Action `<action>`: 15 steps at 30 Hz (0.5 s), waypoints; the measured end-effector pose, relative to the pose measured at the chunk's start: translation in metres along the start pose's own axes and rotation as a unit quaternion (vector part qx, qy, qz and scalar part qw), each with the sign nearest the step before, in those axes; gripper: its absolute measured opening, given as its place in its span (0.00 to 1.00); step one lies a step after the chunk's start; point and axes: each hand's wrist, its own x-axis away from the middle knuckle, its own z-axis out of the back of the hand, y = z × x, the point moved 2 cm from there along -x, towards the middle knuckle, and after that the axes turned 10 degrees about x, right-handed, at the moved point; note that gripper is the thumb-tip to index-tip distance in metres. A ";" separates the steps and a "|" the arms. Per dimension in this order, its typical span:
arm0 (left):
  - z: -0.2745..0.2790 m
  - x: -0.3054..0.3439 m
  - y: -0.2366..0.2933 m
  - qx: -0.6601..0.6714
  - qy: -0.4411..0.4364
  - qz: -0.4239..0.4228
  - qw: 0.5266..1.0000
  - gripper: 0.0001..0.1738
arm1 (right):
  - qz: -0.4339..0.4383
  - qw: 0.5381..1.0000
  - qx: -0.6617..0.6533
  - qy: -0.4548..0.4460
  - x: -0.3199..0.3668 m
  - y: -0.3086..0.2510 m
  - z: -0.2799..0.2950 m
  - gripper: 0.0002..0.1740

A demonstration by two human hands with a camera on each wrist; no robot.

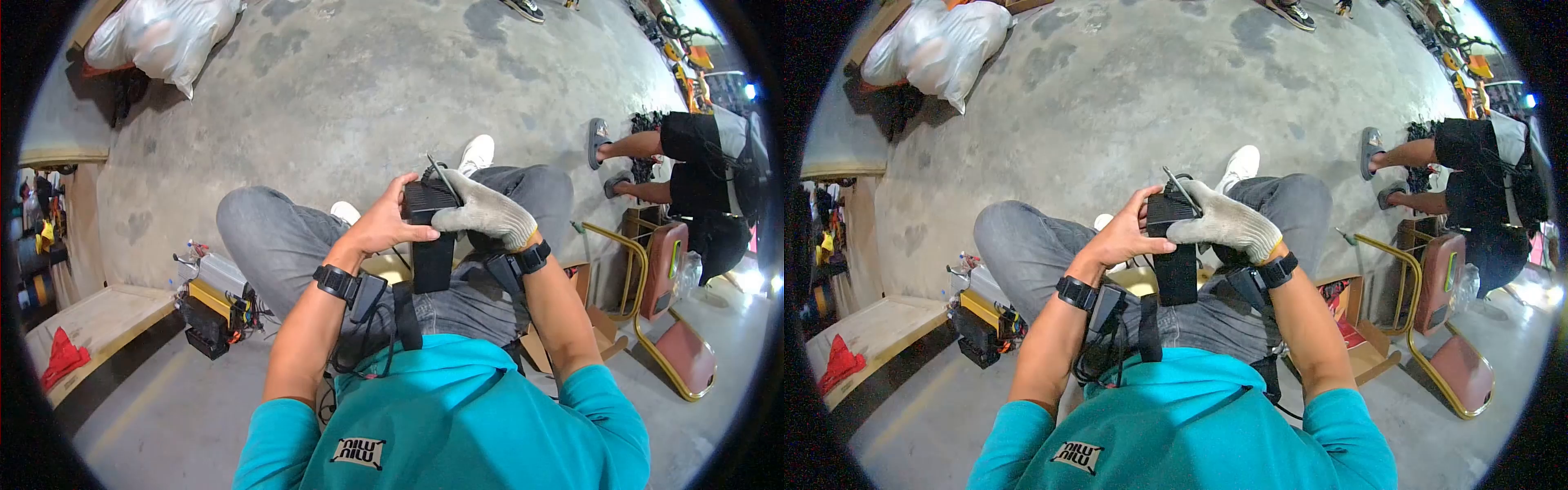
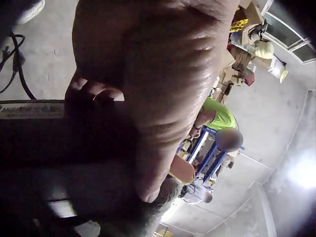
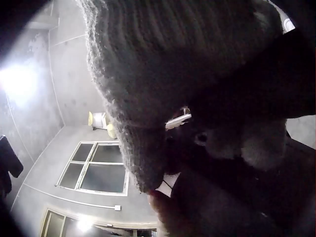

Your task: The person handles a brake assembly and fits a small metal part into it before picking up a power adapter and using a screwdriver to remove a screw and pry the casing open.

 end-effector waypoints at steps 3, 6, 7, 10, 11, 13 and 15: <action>0.001 0.001 0.003 -0.010 0.003 0.014 1.000 0.63 | 0.017 1.000 0.014 0.009 0.000 0.003 -0.001 0.37; 0.002 0.001 0.001 -0.011 -0.002 0.011 1.000 0.59 | 0.031 0.999 0.004 0.017 -0.001 0.007 -0.002 0.34; 0.003 0.000 0.001 -0.010 -0.001 0.012 1.000 0.59 | 0.029 0.999 -0.005 0.015 -0.002 0.008 -0.002 0.33; 0.002 0.000 -0.001 0.019 -0.004 0.027 0.999 0.59 | 0.059 0.998 -0.014 0.034 -0.007 0.017 -0.004 0.36; 0.003 0.000 0.000 0.028 -0.005 0.032 0.999 0.59 | 0.057 0.998 -0.017 0.034 -0.010 0.020 -0.005 0.36; 0.003 -0.003 -0.004 0.039 -0.013 0.045 0.998 0.58 | 0.054 0.998 -0.012 0.025 -0.011 0.017 -0.004 0.35; 0.007 -0.009 -0.009 0.041 0.006 0.016 0.999 0.56 | 0.034 0.998 -0.052 0.015 -0.012 0.012 -0.003 0.37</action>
